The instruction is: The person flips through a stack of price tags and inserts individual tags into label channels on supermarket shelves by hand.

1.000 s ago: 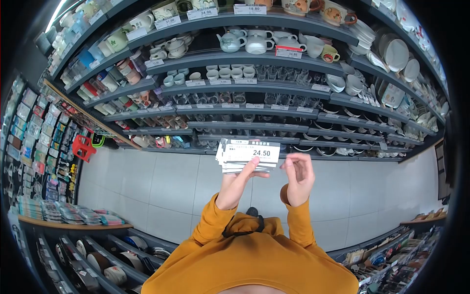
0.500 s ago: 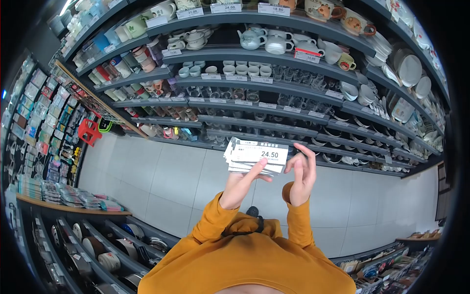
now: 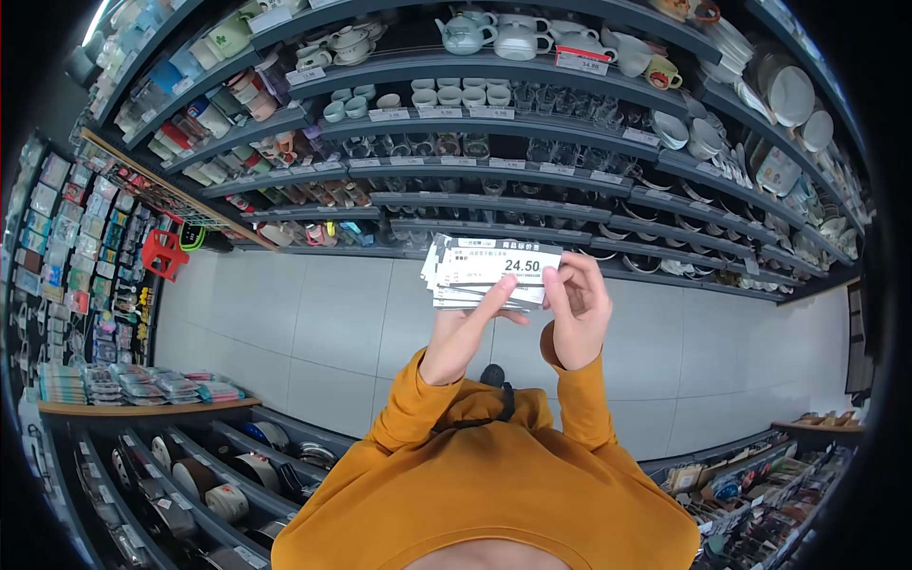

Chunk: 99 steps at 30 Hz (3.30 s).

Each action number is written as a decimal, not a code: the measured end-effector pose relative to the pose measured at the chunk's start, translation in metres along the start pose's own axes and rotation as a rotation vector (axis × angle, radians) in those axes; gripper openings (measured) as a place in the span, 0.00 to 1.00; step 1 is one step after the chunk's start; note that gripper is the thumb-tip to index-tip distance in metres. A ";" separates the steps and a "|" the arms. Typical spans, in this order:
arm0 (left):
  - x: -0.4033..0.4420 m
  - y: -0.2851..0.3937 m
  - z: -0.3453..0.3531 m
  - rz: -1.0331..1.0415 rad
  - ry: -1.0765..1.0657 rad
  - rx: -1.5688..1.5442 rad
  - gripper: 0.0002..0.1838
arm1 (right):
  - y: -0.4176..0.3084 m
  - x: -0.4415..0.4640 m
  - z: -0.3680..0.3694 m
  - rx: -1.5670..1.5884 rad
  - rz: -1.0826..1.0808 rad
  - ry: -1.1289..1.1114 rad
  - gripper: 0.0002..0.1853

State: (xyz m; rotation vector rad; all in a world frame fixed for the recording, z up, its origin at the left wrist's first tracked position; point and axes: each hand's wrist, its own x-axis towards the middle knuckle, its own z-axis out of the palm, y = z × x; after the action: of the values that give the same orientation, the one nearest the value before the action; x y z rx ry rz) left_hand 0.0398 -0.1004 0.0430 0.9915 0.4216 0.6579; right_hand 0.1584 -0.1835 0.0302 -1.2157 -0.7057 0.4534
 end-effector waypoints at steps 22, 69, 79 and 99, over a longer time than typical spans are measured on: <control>-0.001 0.008 -0.003 -0.047 0.017 -0.030 0.20 | -0.003 -0.004 0.006 -0.009 -0.026 -0.031 0.20; -0.055 0.149 -0.279 0.079 -0.078 -0.133 0.21 | 0.038 -0.060 0.308 -0.078 -0.057 -0.107 0.22; -0.084 0.215 -0.396 0.073 -0.045 -0.252 0.24 | 0.055 -0.068 0.434 -0.079 -0.007 -0.199 0.22; 0.018 0.212 -0.409 -0.042 0.166 -0.029 0.15 | 0.098 0.037 0.424 0.083 0.065 -0.134 0.14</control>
State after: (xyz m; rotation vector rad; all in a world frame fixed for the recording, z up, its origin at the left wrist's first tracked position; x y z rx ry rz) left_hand -0.2606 0.2491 0.0254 0.9014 0.5762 0.7094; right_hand -0.1093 0.1615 0.0221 -1.1404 -0.7557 0.6166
